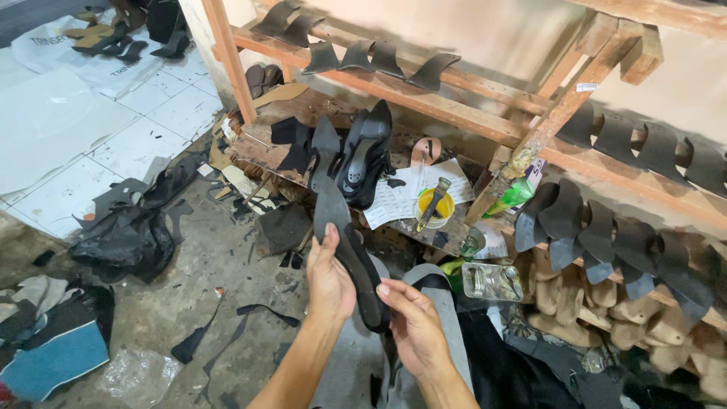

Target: The person sits on the floor and repeatedly picks up black shoe sole parts from a wooden rack. They align a thin black strip along the edge of each sole, trim the excess with red-handled scissors, and then place the trimmed sole back on the rack. The process is repeated for several units.

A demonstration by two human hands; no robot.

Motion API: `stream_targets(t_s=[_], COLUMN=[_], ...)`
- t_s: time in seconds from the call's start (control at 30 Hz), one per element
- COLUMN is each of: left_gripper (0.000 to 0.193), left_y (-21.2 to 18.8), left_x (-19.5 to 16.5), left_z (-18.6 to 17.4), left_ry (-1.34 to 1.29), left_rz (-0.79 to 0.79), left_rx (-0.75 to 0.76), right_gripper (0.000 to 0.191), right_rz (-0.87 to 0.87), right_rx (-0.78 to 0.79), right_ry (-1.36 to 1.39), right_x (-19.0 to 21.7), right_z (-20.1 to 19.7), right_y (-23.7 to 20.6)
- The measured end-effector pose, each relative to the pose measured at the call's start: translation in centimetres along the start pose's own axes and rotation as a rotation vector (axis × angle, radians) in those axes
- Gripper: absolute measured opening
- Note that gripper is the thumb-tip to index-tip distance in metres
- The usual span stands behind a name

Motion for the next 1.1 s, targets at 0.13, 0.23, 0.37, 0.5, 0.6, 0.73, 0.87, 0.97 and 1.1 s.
stream_targets(t_s=[0.13,0.23,0.37,0.5,0.6,0.73,0.87,0.97,1.1], left_gripper=[0.04,0.047,0.052,0.044,0.04,0.033,0.028,0.048,0.041], left_y=[-1.2,-2.2,-3.3,-3.2,-2.4,-1.4,-1.6,-1.8,-0.6], left_x=[0.4,0.5,0.5,0.5,0.5,0.5,0.1,-0.8,-2.9], left_z=[0.2,0.5,0.5,0.2,-0.6,-2.6,-4.0,-3.1,0.6], left_ry=[0.048,0.05,0.119,0.23,0.502,0.71,0.837,1.097,0.836], left_rz=[-0.072,-0.077,-0.077,-0.009,0.102,0.072,-0.078,0.076,0.057], left_rx=[-0.046,0.017,0.061,0.144,0.26,0.395,0.364,0.408,0.735], right_gripper=[0.019,0.018,0.018,0.014,0.012,0.011,0.021,0.028,0.012], right_rz=[-0.013,-0.046,-0.179,-0.151,-0.205,-0.457,-0.509,-0.43,-0.202], right_rx=[-0.001,-0.005,0.022,0.035,-0.063,-0.109,-0.014,0.034,0.0], right_ry=[-0.009,-0.034,-0.079,-0.086,-0.255,-0.514,-0.396,-0.316,-0.049], right_x=[0.7,1.7,2.8,3.6,3.6,3.3,2.8,1.8,2.7], right_z=[0.7,1.5,2.5,3.0,3.0,2.2,0.2,-0.5,-0.8], right_y=[1.1,1.5,2.0,2.0,1.7,1.5,2.1,2.8,3.7])
Point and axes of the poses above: each hand's wrist, its own y-axis towards the middle knuckle, its own z-axis out of the palm, x = y × z, the point moved 1 cm from there along y, towards the middle knuckle, and after that the axes turned 13 degrees about z, right-handed, at the moved point
